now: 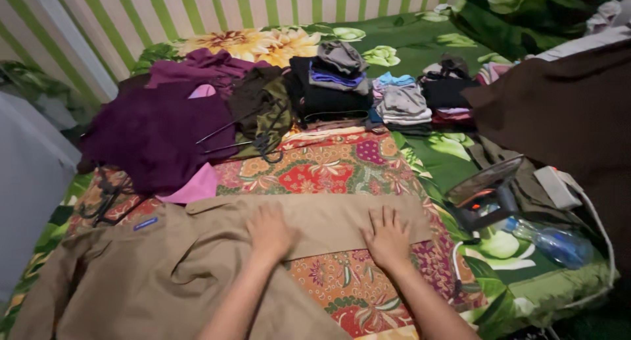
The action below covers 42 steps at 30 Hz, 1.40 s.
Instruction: The person irons a brown jacket on a bed, spraying it with a water bottle and smoothing the fabric with an iron.
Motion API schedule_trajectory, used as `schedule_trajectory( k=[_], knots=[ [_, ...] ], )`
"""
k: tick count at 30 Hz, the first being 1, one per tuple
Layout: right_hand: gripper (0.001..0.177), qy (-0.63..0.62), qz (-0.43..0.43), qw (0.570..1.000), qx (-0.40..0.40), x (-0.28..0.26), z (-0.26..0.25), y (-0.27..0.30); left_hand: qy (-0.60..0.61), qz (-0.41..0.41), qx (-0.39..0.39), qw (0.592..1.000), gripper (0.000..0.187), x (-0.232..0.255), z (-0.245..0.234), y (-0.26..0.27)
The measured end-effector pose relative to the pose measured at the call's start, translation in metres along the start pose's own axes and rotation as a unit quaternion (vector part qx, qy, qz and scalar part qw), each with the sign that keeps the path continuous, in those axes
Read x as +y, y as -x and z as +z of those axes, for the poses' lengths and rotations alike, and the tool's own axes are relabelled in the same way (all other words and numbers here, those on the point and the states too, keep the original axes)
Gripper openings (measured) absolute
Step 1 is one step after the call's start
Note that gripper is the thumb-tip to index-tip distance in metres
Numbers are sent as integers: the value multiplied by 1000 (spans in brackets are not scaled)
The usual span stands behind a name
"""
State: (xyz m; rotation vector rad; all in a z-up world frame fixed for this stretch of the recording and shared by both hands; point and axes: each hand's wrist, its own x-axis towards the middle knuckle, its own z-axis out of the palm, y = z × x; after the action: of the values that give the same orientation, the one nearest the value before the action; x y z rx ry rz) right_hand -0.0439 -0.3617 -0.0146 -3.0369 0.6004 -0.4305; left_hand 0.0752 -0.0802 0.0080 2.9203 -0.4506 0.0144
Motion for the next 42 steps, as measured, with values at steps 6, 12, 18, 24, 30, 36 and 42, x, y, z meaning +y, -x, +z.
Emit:
schedule_trajectory(
  k=[6, 12, 18, 24, 30, 36, 42],
  knots=[
    [80, 22, 45, 998, -49, 46, 15, -4, 0, 40, -140, 989, 142, -13, -17, 56],
    [76, -38, 1, 999, -5, 72, 1, 17, -75, -7, -146, 986, 136, -38, -23, 63],
    [38, -286, 124, 919, 242, 155, -29, 77, -73, 1, -60, 996, 128, -41, -8, 67],
    [61, -4, 128, 972, 199, 299, -57, 43, -90, -14, -46, 995, 125, -36, -6, 66],
    [78, 125, 88, 986, -62, 326, -46, -7, -69, -19, -36, 997, 125, -39, -5, 67],
    [48, -2, 178, 969, 171, 359, -62, 27, -50, 10, -3, 999, 123, -36, -6, 72],
    [33, -225, -33, 925, 303, 261, -128, 129, -36, 23, 72, 996, 120, -23, -18, 86]
  ],
)
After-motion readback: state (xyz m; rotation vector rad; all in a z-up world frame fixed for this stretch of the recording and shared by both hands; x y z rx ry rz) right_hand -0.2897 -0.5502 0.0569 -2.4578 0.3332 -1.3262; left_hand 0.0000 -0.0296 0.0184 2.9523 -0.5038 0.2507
